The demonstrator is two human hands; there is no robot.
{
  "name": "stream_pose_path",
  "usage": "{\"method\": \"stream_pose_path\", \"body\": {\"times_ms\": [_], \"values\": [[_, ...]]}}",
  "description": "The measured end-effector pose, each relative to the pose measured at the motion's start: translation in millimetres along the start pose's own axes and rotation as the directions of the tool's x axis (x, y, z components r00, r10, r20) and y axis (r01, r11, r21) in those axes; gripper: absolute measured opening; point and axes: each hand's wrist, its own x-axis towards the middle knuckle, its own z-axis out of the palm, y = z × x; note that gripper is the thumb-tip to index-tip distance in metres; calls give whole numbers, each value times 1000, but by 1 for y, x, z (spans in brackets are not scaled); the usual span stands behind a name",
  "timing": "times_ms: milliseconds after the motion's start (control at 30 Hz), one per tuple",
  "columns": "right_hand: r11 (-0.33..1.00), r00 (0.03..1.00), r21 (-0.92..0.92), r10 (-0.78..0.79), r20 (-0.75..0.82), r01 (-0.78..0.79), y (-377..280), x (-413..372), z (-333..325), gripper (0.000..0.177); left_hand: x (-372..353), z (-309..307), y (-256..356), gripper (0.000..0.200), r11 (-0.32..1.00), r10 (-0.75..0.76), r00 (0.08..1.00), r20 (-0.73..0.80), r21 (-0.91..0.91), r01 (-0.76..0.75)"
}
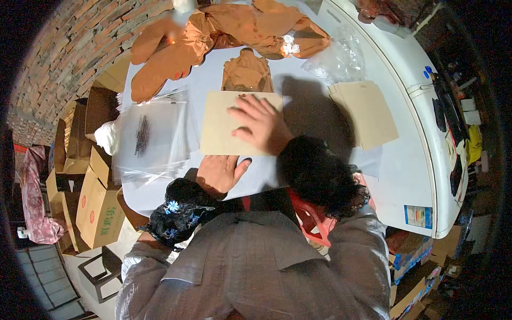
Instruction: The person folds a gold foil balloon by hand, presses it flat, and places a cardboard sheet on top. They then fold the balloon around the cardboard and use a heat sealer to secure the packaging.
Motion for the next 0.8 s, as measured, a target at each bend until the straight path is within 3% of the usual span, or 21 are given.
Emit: {"method": "stream_pose_path", "body": {"times_ms": [233,433,800], "values": [[997,996,-26,74,42,-73,8,-7,16,50,0,4,-1,55,988,44,998,-44,147,-38],[994,992,-14,109,59,-109,8,-7,17,50,2,-1,0,57,994,21,1000,12,107,-23],[994,992,-6,114,63,-113,9,-7,19,49,1,-5,1,52,996,50,999,-17,75,-48]]}}
